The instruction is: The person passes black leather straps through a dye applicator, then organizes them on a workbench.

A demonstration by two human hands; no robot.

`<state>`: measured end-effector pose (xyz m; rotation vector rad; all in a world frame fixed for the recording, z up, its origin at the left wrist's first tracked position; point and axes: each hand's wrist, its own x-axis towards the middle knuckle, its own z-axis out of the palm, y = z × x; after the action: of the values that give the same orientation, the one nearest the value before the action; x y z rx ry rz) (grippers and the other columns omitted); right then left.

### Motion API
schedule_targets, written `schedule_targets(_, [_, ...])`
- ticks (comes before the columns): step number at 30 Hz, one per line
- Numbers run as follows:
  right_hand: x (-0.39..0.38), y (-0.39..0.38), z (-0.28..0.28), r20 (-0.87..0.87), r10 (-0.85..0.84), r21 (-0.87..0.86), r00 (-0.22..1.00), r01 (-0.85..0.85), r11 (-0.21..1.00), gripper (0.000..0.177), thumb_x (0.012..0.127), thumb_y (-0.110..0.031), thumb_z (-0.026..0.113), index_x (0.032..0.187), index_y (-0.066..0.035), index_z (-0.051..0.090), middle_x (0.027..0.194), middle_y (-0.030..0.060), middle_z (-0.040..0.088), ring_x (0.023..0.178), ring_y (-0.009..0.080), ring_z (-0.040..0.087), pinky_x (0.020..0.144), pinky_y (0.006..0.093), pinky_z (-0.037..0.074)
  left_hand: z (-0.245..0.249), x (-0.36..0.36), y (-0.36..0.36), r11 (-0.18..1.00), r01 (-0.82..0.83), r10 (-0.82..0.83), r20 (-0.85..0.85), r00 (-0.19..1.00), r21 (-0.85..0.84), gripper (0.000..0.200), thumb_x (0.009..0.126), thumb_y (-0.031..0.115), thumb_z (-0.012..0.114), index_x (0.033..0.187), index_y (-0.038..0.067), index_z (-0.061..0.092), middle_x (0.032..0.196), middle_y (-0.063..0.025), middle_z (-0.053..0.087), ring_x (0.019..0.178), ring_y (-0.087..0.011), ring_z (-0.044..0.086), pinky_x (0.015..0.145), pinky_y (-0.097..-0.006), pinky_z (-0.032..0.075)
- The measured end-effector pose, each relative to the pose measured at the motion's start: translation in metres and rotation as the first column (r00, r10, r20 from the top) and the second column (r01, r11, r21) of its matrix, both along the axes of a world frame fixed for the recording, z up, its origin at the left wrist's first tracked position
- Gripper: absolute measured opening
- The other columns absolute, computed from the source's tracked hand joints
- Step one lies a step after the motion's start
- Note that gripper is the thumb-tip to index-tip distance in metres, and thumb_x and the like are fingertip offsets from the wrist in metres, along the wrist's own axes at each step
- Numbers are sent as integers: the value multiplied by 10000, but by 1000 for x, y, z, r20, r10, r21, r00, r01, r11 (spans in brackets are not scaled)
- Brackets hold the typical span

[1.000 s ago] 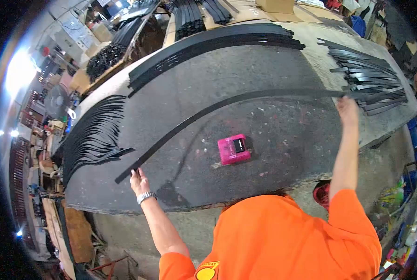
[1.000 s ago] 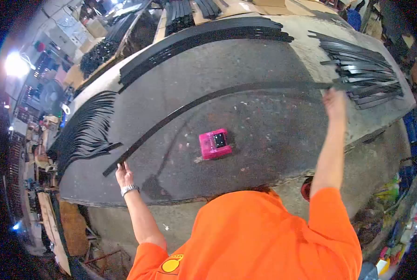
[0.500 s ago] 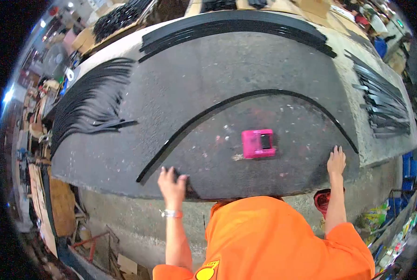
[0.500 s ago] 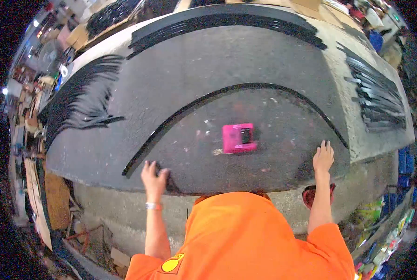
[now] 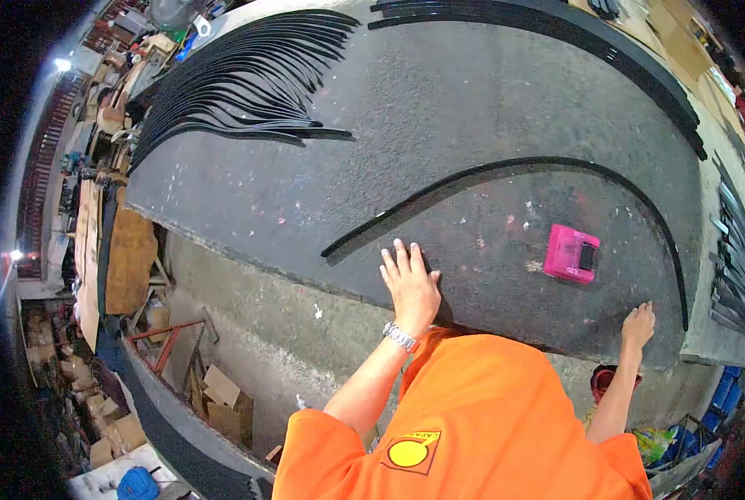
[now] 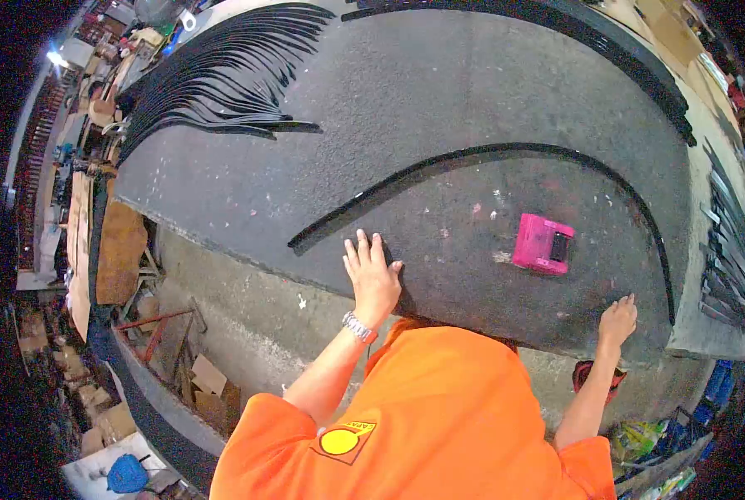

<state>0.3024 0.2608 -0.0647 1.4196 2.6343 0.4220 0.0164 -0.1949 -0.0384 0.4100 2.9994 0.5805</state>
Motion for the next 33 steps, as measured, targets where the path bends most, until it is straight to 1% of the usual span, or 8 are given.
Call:
schedule_targets(7, [-17,-28,19,-160,192,180,968,-163,970,212,806,-156,582,969,-52,669,994,142,663,923,325,641,765,453,525,40,-24,3,988,99,-97,16,995,-118,622,722,276,815,1248,42,579,1282,-200,583,1250,-371,503,998,-510,426])
schedule_targets(9, [-32,-44,40,-275,154,123,949,-124,985,85,749,-162,617,755,-83,650,840,135,655,828,324,648,685,446,513,37,-43,-5,975,218,-224,-210,952,-52,599,712,260,825,1230,80,584,1176,-138,619,1170,-342,541,909,-508,459])
schedule_targets(15, [-28,-50,59,-104,58,-178,993,-76,981,234,861,-259,616,1015,-108,706,1264,71,652,1100,221,595,1061,550,309,37,-117,-2,961,5,-49,-156,987,-275,760,737,267,806,1399,151,454,1444,-125,406,1289,-330,463,942,-592,369])
schedule_targets(21, [-4,45,78,-401,-41,-42,915,27,999,387,811,-187,688,1183,-139,590,1115,75,615,1113,268,562,976,507,358,20,-170,-1,932,211,-159,191,969,-294,498,732,231,771,1179,131,575,1164,-72,626,1114,-316,570,937,-545,352])
schedule_targets(22, [-2,64,81,-382,-70,1,922,76,997,434,802,-178,693,1214,-134,566,1159,82,598,1134,271,546,975,496,361,81,-132,45,913,252,-210,159,965,-322,516,843,476,677,1160,69,673,1096,-161,700,1100,-334,633,987,-565,388])
schedule_targets(28, [17,149,69,-269,-99,143,958,142,979,462,788,-119,617,1244,-114,542,1191,94,586,1146,260,542,924,487,377,67,-166,42,850,235,-65,349,935,-472,721,817,533,710,1374,108,543,1309,-187,607,1239,-327,549,1052,-612,283])
schedule_targets(29, [13,156,70,-262,-57,146,963,98,984,448,799,-99,565,1246,-108,544,1169,98,602,1124,264,561,932,494,373,44,-181,37,871,215,-71,318,945,-442,391,716,223,773,1059,108,626,1008,-77,685,1016,-332,615,929,-539,362])
schedule_targets(33, [-9,189,73,-30,-132,-155,991,126,980,285,784,-89,547,1052,-96,642,1005,120,671,999,304,639,899,540,375,43,-213,32,827,251,-158,221,962,-504,387,789,217,721,1145,123,601,1126,-133,650,1083,-351,591,941,-604,357])
